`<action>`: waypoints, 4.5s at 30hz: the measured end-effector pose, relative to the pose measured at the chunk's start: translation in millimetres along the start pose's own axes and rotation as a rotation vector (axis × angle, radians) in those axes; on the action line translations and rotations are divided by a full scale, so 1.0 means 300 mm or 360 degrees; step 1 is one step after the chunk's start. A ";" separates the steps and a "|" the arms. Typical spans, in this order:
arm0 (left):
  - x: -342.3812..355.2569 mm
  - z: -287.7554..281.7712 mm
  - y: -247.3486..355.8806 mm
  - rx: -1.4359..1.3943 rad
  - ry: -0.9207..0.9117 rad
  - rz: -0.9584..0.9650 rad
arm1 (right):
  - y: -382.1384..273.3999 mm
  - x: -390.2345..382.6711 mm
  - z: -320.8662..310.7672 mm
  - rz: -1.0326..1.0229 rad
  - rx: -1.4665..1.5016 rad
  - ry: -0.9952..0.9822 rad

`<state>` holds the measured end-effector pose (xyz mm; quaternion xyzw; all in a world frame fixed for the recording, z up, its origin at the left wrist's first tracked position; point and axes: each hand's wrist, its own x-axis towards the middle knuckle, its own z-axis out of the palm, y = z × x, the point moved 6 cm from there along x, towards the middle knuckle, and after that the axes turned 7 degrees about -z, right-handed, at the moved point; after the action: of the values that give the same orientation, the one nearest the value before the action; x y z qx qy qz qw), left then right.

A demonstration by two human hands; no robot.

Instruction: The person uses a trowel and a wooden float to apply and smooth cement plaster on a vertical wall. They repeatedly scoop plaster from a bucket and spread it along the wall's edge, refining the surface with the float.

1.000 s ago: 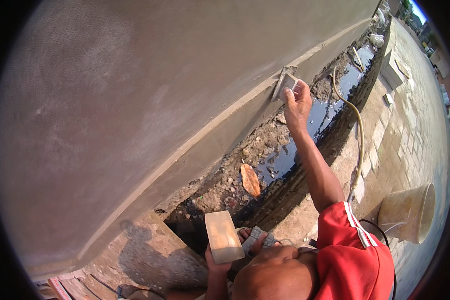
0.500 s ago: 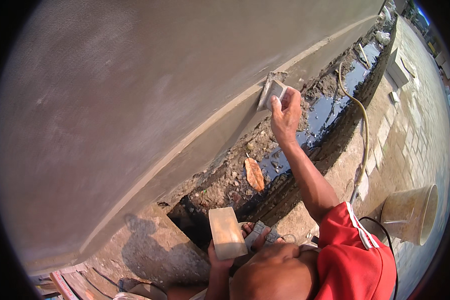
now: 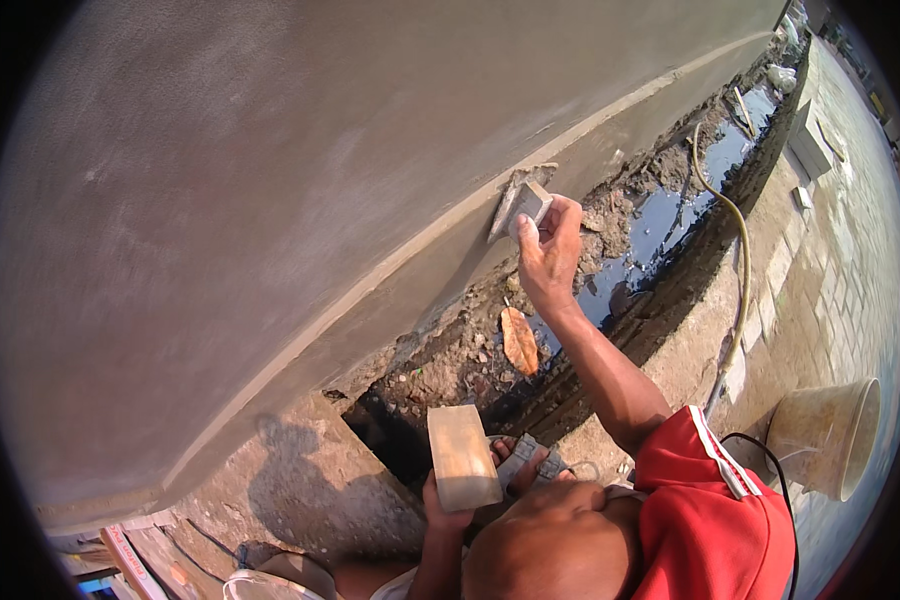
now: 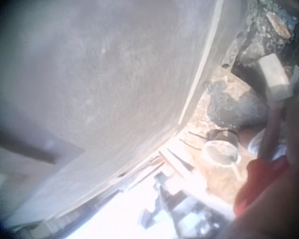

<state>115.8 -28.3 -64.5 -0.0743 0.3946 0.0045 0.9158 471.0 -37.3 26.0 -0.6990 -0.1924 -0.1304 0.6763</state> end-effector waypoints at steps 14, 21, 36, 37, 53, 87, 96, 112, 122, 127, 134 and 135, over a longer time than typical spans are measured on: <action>-0.020 0.006 0.010 0.0202 -0.0071 0.0106 | -0.072 -0.089 0.101 0.0092 0.0111 -0.0188; -0.024 -0.015 0.029 0.0169 -0.0414 0.0186 | -0.042 -0.225 0.062 0.0179 0.0289 -0.0206; -0.098 -0.016 0.077 0.0248 -0.0231 0.0452 | -0.189 -0.243 0.188 0.0110 0.0308 -0.0335; -0.096 -0.043 0.079 0.0249 -0.0180 0.0467 | -0.218 -0.217 0.204 0.0068 0.0353 -0.0284; -0.291 -0.166 0.138 -0.0154 -0.0390 0.0562 | -0.215 -0.406 0.384 0.0104 0.0262 -0.0656; -0.287 -0.173 0.150 -0.0245 -0.0071 0.0700 | -0.045 -0.804 0.103 0.2060 0.1699 -0.1126; -0.314 -0.111 0.189 -0.0367 -0.0375 0.0956 | -0.202 -0.802 0.260 0.1818 0.1728 -0.1518; -0.300 -0.133 0.164 -0.0184 -0.0187 0.1082 | -0.331 -0.835 0.254 0.0681 0.1240 -0.1939; -0.454 -0.029 0.189 -0.0289 -0.0544 0.1097 | -0.337 -0.897 0.221 -0.0327 0.0552 -0.2660; -0.566 -0.018 0.216 -0.0177 -0.0490 0.1334 | -0.236 -0.823 0.227 0.0479 0.0442 -0.2431; -0.488 -0.077 0.216 -0.0684 -0.0864 0.0961 | -0.349 -0.701 0.331 0.1556 0.1643 -0.1793; -0.474 -0.073 0.208 -0.0701 -0.0889 0.0934 | -0.348 -0.699 0.335 0.1541 0.1657 -0.1773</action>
<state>-2.1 37.4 15.3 -0.1482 0.1266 0.3671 0.9095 229.7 44.6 21.5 -0.2708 -0.2114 0.6296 0.6969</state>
